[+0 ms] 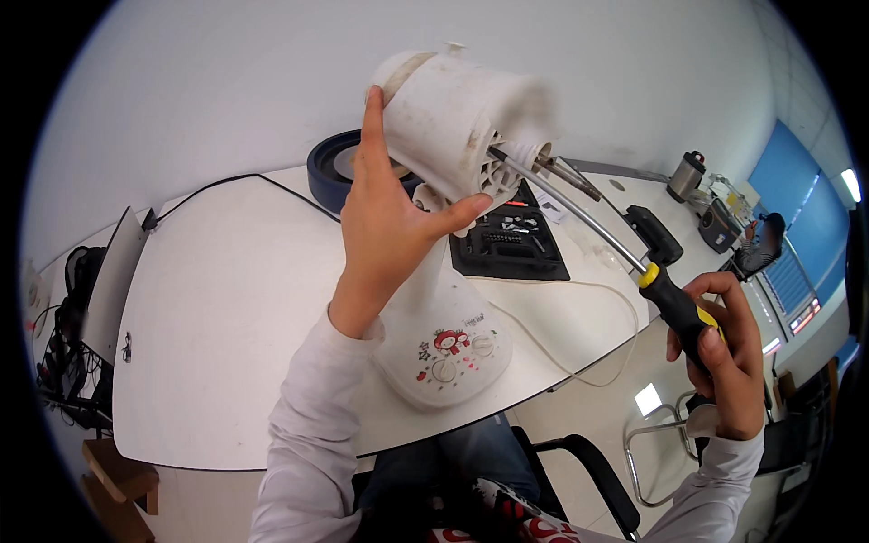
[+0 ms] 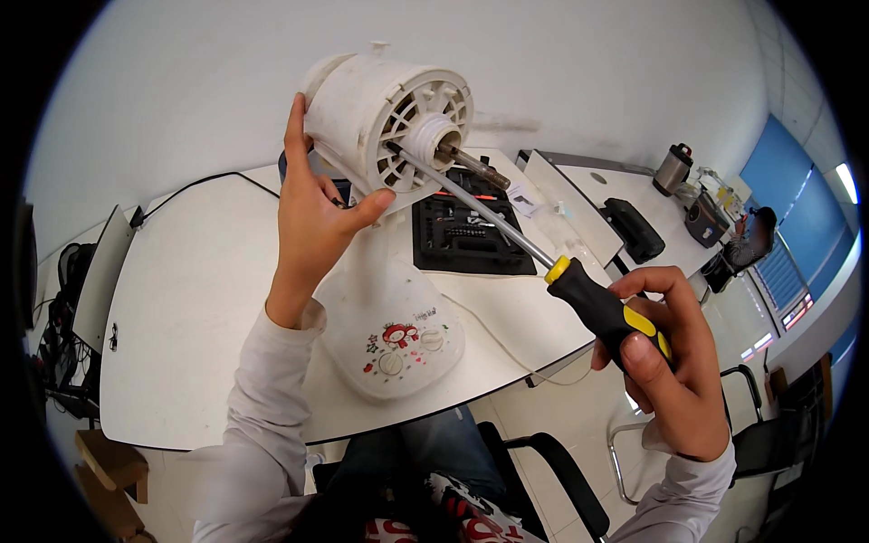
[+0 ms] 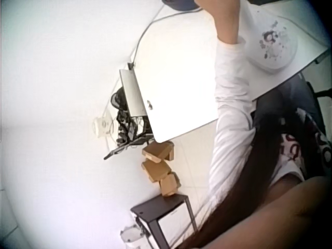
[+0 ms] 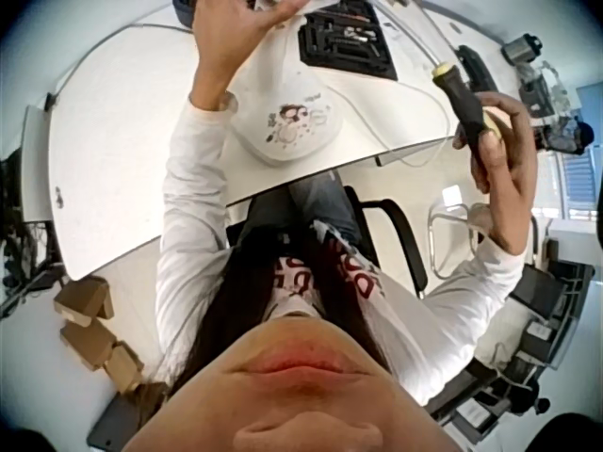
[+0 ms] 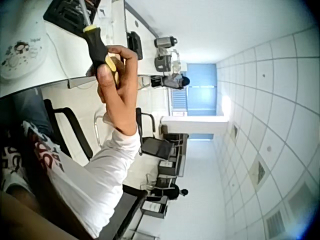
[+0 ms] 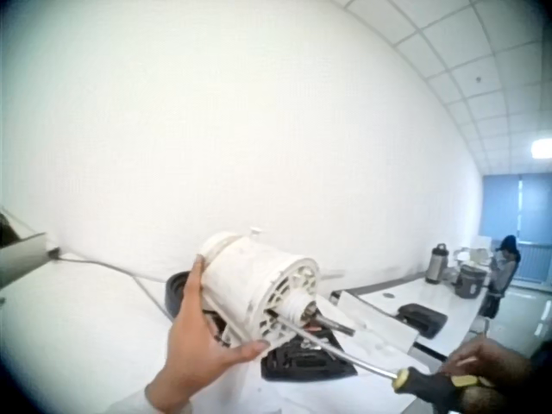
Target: The person uses a screwdriver to remove screws from a white fan housing and then from a blue circular appliance base. They separate the fan housing and later open the blue base to reveal internal wiring.
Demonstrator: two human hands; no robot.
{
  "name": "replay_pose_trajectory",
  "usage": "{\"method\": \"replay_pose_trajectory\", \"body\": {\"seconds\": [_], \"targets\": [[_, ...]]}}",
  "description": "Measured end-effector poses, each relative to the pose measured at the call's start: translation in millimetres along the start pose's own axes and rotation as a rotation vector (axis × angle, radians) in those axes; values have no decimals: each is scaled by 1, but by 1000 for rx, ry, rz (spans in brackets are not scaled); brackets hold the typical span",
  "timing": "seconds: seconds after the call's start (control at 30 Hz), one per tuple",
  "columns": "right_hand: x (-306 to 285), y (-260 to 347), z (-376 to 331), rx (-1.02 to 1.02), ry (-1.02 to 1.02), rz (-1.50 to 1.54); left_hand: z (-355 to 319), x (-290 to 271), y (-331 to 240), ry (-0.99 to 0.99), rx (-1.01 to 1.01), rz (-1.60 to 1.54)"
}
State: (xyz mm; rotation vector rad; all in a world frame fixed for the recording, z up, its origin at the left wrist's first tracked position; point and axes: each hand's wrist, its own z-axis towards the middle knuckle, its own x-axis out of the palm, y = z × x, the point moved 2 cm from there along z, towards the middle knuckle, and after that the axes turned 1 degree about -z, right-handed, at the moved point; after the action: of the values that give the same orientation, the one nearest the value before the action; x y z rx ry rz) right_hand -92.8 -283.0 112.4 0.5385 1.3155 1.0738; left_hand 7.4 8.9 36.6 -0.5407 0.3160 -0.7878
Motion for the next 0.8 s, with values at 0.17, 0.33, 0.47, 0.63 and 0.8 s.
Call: {"method": "replay_pose_trajectory", "body": {"seconds": [0.17,0.33,0.47,0.63,0.8], "targets": [[-1,-4,1,84,115,166,2,-1,2,0,30,21],[-5,9,-1,75,99,31,0,-3,-8,42,-38,3],[-16,28,-16,-169,-97,-502,1,-1,-2,44,-61,-27],[-38,-6,-51,-268,-423,-389,2,-6,1,87,-16,-56],[-27,-56,-31,-703,-370,155,-1,-38,23,114,-155,-182]]}}
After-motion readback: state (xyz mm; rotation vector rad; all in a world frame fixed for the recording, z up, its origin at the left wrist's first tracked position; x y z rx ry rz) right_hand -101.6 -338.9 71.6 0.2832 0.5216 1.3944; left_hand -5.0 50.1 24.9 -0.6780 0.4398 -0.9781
